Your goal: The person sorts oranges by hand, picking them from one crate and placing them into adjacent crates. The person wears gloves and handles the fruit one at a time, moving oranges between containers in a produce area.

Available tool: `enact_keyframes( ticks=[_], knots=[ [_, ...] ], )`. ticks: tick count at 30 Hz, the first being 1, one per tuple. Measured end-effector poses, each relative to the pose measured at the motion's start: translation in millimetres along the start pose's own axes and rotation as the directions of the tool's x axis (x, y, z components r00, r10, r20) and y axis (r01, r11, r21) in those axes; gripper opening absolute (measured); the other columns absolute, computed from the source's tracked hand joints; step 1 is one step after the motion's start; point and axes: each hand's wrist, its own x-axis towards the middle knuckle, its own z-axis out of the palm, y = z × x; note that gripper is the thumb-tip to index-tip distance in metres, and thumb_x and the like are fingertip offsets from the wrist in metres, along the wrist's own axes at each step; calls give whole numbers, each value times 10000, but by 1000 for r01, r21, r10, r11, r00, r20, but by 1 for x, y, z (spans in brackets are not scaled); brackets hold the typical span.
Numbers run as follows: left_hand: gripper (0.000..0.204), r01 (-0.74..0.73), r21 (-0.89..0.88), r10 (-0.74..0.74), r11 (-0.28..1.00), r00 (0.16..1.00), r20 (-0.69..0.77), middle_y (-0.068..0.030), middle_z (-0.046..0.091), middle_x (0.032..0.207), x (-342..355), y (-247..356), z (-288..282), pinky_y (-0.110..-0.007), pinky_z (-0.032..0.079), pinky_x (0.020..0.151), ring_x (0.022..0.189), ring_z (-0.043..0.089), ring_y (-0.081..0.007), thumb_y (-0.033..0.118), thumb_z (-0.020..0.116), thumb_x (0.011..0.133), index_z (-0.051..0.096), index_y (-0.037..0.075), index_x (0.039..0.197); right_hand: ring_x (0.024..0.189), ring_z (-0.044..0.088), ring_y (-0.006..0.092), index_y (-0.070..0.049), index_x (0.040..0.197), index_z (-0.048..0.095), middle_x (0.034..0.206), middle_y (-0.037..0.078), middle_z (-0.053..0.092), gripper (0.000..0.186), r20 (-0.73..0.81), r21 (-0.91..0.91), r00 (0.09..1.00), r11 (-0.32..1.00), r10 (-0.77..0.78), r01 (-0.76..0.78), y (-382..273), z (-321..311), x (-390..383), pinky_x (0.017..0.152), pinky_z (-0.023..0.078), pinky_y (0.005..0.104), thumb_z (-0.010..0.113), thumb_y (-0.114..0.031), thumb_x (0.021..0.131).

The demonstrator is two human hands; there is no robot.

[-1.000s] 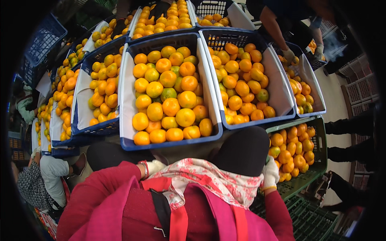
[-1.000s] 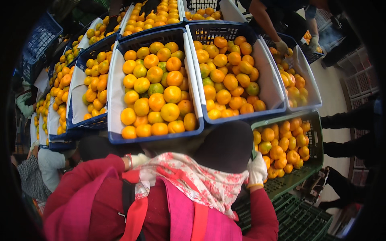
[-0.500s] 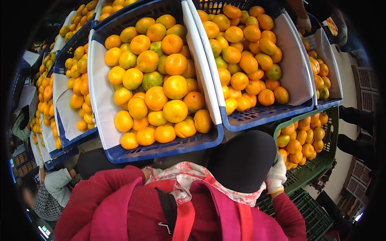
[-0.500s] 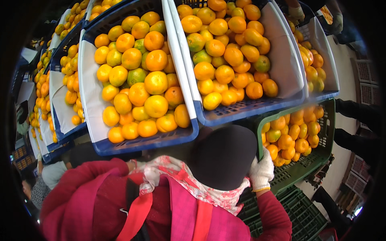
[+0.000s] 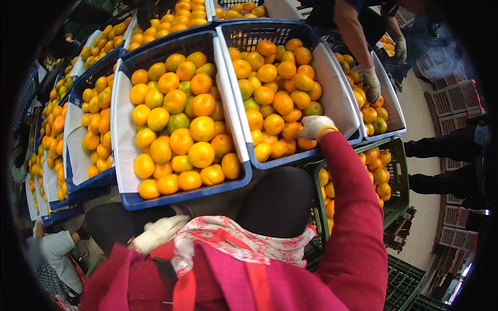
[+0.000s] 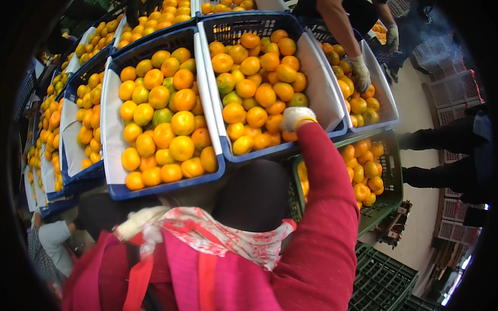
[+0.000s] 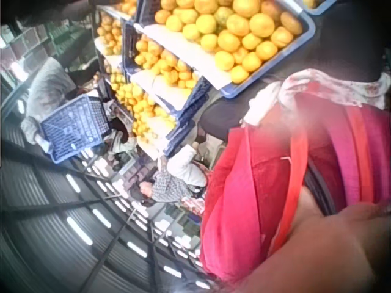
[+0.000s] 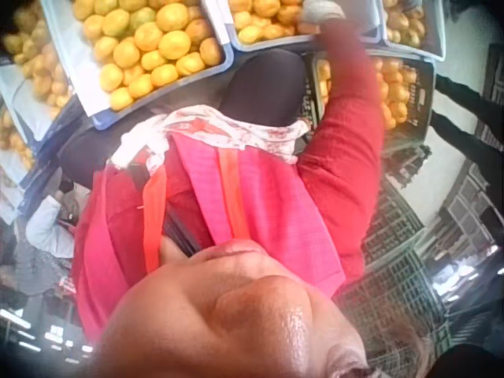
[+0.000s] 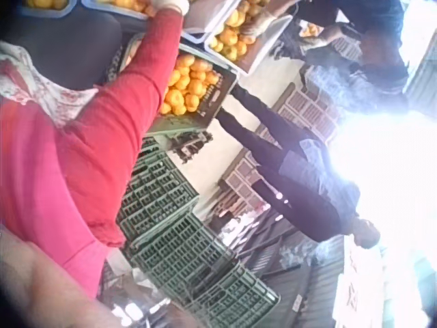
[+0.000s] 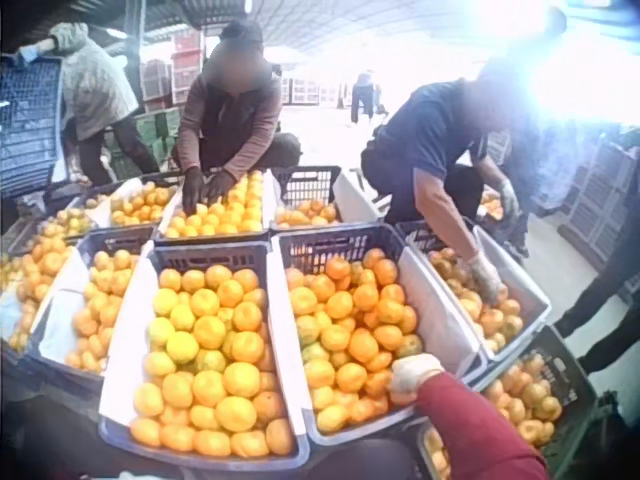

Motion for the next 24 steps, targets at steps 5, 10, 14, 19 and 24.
enact_keyframes(
  ticks=[5, 10, 14, 19, 24],
  knots=[
    [460, -25, -613, -234, 789, 912, -338, -132, 736, 1218, -77, -5, -6, -374, 496, 1042, 1174, 672, -229, 282, 575, 1075, 562, 38, 1466, 1203, 707, 259, -173, 1227, 787, 1273, 114, 748, 463, 160, -388, 982, 908, -103, 158, -2, 38, 27, 966, 568, 415, 704, -435, 854],
    [379, -318, -739, -438, 594, 643, -628, -82, 732, 1011, -67, -7, -18, -282, 534, 826, 884, 657, -125, 269, 594, 1085, 619, -27, 1320, 1206, 701, 257, -149, 1266, 754, 1305, 105, 728, 522, 184, -512, 980, 844, -71, 157, -15, 45, 40, 946, 566, 405, 737, -435, 830],
    [388, -424, -511, -314, 748, 453, -834, -49, 719, 1016, -60, -11, -41, -266, 524, 826, 886, 642, -112, 233, 555, 1104, 599, -43, 1374, 1121, 744, 283, -117, 1115, 798, 1189, 128, 772, 459, -53, -393, 998, 919, -25, 2, -22, 20, 21, 952, 590, 402, 804, -370, 732],
    [379, -529, -411, -352, 742, 214, -911, -108, 702, 1199, -44, -24, -82, -307, 517, 1006, 1096, 657, -166, 160, 585, 1089, 580, -61, 1397, 1277, 650, 338, -29, 1361, 623, 1367, 181, 679, 817, -214, 89, 948, 971, 238, -223, -33, -46, -45, 1065, 510, 420, 819, -530, 746],
    [432, -384, -298, -345, 874, -59, -937, -197, 683, 1260, 8, -65, -84, -383, 510, 1035, 1142, 674, -302, 241, 680, 1017, 626, -1, 1370, 1104, 693, 279, -16, 1478, 484, 1302, 157, 655, 680, -592, 756, 781, 199, -199, 624, -68, -48, -94, 919, 575, 399, 730, -280, 903]
  ],
)
